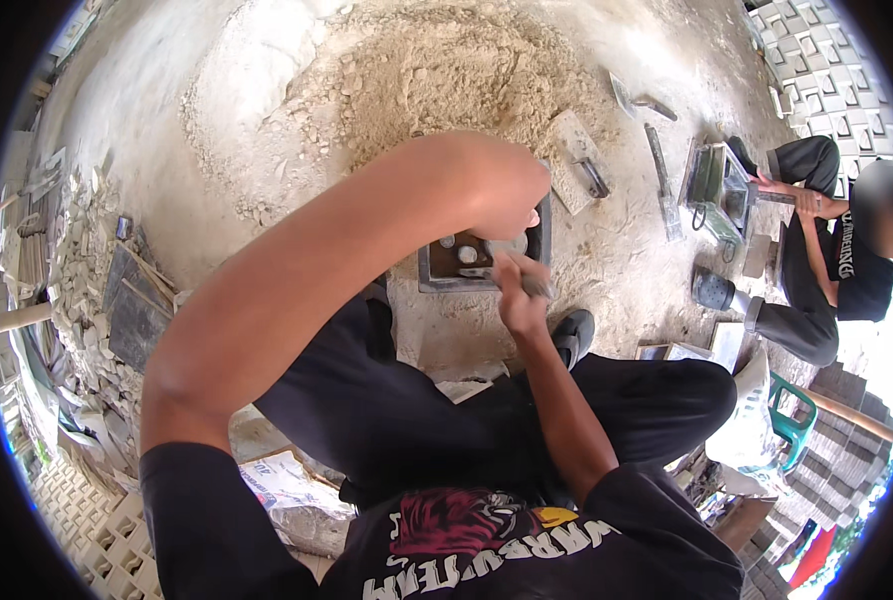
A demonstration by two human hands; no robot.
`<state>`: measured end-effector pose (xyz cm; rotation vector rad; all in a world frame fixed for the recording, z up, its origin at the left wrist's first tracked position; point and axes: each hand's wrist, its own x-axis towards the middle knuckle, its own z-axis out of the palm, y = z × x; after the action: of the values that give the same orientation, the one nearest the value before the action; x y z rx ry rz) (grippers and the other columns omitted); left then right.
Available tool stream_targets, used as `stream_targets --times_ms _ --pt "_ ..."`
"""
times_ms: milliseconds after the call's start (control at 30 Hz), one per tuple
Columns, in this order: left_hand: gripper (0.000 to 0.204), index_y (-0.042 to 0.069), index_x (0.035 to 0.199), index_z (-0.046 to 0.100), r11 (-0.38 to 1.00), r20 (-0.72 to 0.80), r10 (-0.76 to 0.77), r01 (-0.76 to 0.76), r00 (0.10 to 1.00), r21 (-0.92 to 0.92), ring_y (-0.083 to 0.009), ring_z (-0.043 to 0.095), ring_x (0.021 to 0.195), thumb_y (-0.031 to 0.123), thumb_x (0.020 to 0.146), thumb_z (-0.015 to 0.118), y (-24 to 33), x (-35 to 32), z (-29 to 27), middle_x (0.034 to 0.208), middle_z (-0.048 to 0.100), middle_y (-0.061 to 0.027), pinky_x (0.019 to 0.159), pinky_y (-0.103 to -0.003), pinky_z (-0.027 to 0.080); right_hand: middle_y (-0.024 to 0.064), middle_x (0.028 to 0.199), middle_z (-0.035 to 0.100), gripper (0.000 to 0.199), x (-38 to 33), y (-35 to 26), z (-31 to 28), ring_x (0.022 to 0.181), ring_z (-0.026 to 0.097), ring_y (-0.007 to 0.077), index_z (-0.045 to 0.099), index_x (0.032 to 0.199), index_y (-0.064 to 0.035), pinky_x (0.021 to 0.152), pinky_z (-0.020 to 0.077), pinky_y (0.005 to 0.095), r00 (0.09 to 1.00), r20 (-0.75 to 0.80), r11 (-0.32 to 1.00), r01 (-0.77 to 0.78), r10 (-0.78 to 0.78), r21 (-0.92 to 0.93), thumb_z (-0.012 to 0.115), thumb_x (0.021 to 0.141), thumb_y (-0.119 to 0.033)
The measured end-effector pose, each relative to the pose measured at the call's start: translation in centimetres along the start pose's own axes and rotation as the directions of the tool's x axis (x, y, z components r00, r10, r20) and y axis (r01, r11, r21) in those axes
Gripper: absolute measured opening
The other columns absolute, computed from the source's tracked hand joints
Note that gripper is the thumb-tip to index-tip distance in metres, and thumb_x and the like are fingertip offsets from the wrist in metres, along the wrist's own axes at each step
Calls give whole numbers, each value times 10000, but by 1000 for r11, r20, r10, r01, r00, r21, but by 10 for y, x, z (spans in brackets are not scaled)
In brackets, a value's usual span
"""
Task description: The person uses a trowel to scoop sand into a square metal mold with circular cutouts, leveling the surface by hand and with the tool.
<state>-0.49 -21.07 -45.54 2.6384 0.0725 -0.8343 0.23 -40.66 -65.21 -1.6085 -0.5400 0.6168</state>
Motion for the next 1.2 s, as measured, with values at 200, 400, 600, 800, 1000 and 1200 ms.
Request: stream_targets --times_ms 200,400,600,800,1000,1200 --pt "350 64 1204 587 1000 -15 6 -5 1000 18 -344 637 1014 321 972 537 4 1 7 1069 661 -155 833 -476 511 5 561 407 356 9 14 -18 557 362 80 468 624 -4 503 307 293 999 5 979 46 -46 -199 540 941 -149" --pt "356 66 1213 582 999 41 25 -26 999 42 -344 635 1016 323 972 535 9 1 1 1069 661 -155 829 -475 507 -27 583 421 358 -3 49 -40 555 355 64 455 600 -32 515 303 268 993 22 987 114 -112 -112 518 940 -124" --pt "374 58 1217 577 998 31 16 -18 999 53 -345 631 1029 335 970 539 11 3 4 1071 660 -164 842 -468 505 103 578 426 317 -3 14 -35 557 401 154 471 680 19 522 341 361 982 -73 979 163 -173 -121 560 927 -159" --pt "404 40 1211 576 996 5 58 -58 998 69 -360 626 1021 360 969 535 6 7 10 1064 653 -188 850 -474 502 115 616 459 331 0 19 -41 569 414 147 449 681 13 526 345 349 980 -152 991 118 -128 -70 553 937 -170" --pt "416 37 1215 579 996 -12 82 -81 997 39 -361 623 1037 364 961 542 8 -5 8 1094 652 -190 866 -466 500 128 650 560 264 8 38 -51 672 549 246 580 702 4 610 409 371 990 -108 969 64 -92 -240 589 917 -150" --pt "432 51 1249 568 997 20 61 -61 998 39 -350 618 1064 371 960 540 15 -1 4 1126 651 -177 883 -456 500 144 688 584 289 2 55 -66 652 550 241 585 704 36 627 421 357 988 -150 972 8 -44 -233 582 926 -148"
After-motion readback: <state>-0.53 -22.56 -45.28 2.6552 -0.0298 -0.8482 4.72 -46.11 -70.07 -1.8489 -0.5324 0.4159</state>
